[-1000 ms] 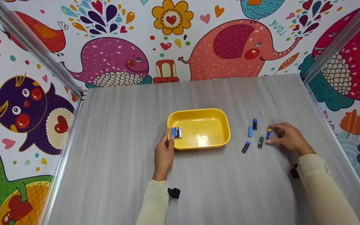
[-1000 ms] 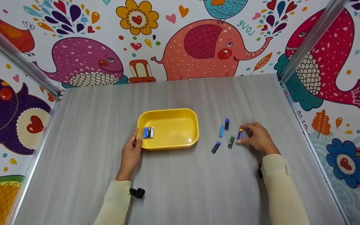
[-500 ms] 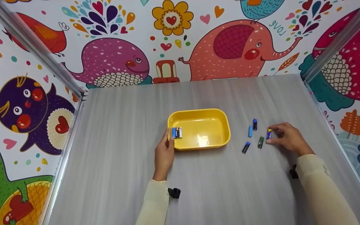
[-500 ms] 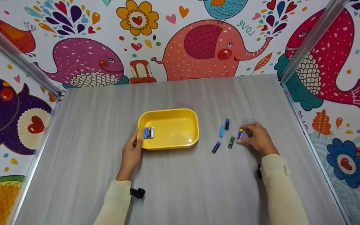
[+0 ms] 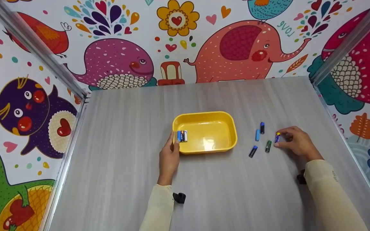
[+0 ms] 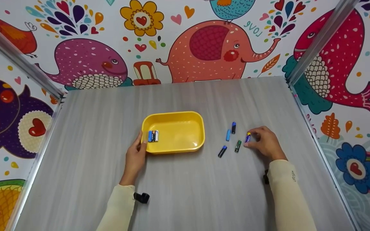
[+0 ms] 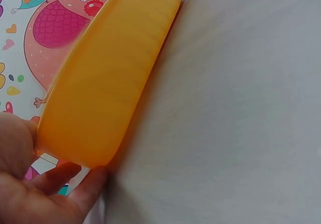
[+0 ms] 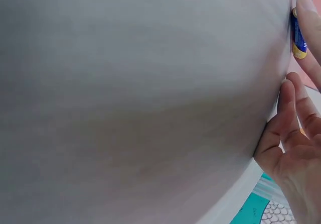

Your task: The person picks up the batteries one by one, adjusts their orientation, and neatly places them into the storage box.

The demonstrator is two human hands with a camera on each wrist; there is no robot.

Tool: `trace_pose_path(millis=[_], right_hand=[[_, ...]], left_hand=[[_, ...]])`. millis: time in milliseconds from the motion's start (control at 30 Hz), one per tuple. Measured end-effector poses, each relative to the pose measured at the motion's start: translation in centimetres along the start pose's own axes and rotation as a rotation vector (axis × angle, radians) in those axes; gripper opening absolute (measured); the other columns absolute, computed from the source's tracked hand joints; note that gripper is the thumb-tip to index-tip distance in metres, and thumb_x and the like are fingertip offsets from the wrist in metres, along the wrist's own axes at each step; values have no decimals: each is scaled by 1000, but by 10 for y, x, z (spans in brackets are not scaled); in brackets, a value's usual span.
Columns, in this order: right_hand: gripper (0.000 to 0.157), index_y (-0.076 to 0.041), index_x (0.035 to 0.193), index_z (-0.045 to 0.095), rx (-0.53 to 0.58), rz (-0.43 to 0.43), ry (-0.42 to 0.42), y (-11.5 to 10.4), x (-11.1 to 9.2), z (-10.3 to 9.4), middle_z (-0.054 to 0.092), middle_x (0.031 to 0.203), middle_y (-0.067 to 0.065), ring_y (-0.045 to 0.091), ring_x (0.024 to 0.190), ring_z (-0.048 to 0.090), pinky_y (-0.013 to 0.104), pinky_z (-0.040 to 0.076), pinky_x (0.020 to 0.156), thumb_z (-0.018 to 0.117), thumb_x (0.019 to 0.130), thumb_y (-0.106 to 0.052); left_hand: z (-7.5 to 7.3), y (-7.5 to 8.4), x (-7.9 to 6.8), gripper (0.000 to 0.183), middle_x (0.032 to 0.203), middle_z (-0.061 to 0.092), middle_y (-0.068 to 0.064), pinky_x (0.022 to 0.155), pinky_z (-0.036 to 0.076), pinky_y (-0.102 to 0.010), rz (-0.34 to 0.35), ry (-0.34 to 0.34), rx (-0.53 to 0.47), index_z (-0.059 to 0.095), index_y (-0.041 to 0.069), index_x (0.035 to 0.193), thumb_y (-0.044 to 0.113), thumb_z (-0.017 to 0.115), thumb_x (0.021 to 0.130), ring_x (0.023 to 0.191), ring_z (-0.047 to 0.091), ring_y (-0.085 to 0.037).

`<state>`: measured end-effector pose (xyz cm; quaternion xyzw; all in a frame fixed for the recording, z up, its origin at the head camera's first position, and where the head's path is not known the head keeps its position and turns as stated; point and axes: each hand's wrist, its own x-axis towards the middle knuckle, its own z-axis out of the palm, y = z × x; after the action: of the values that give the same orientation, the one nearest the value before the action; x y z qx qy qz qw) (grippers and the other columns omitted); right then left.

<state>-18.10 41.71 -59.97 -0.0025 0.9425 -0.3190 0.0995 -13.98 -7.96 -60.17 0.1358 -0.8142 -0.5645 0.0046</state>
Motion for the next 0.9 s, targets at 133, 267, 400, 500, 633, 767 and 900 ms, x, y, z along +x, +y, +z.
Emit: trace_pose_path(millis=[133,267,400,500,633,767,900], right_hand=[[58,-15,130,67,32,28,-3,0,-2,-3,56,126,15,34,112,50,58,47,101,82,84,-47],[60,-16,133,65,78,52,-20,-1,-2,-7,54,130,15,34,116,49,60,46,105,79,86,-50],[64,-15,135,64,88,52,-14,-2,-4,-9,55,130,16,34,116,51,60,47,105,77,86,-54],[67,-13,136,62,96,50,-12,-5,-6,-10,55,131,16,35,118,52,63,46,107,76,86,-55],[69,-12,137,61,106,41,5,-14,-6,-11,55,133,17,38,121,53,64,47,106,77,86,-55],[69,-13,138,61,98,22,35,-30,-4,-13,55,135,17,39,122,56,40,58,94,76,86,-56],[69,-15,139,61,98,-17,66,-48,-2,-9,55,135,14,35,118,60,21,54,84,76,86,-56]], left_hand=[[1,1,1,55,161,41,7,117,42,-40,-8,-12,-3,37,28,159,33,54,107,148,41,-18],[1,1,1,55,161,40,8,118,41,-40,-12,-8,-2,37,29,159,32,54,107,149,40,-18],[2,0,1,55,161,41,8,118,41,-41,-16,-13,5,37,29,159,33,54,107,148,40,-18],[1,0,0,55,161,42,7,118,41,-41,-17,-12,11,38,29,159,34,54,107,148,41,-18],[1,-1,0,55,160,43,6,117,42,-40,-13,-3,7,39,28,158,34,55,107,147,42,-18],[0,-1,1,54,161,42,8,117,42,-39,-5,-5,-1,38,30,158,33,54,107,148,41,-17],[0,-1,0,54,161,41,8,116,43,-39,1,0,4,38,30,158,33,54,107,147,41,-16]])
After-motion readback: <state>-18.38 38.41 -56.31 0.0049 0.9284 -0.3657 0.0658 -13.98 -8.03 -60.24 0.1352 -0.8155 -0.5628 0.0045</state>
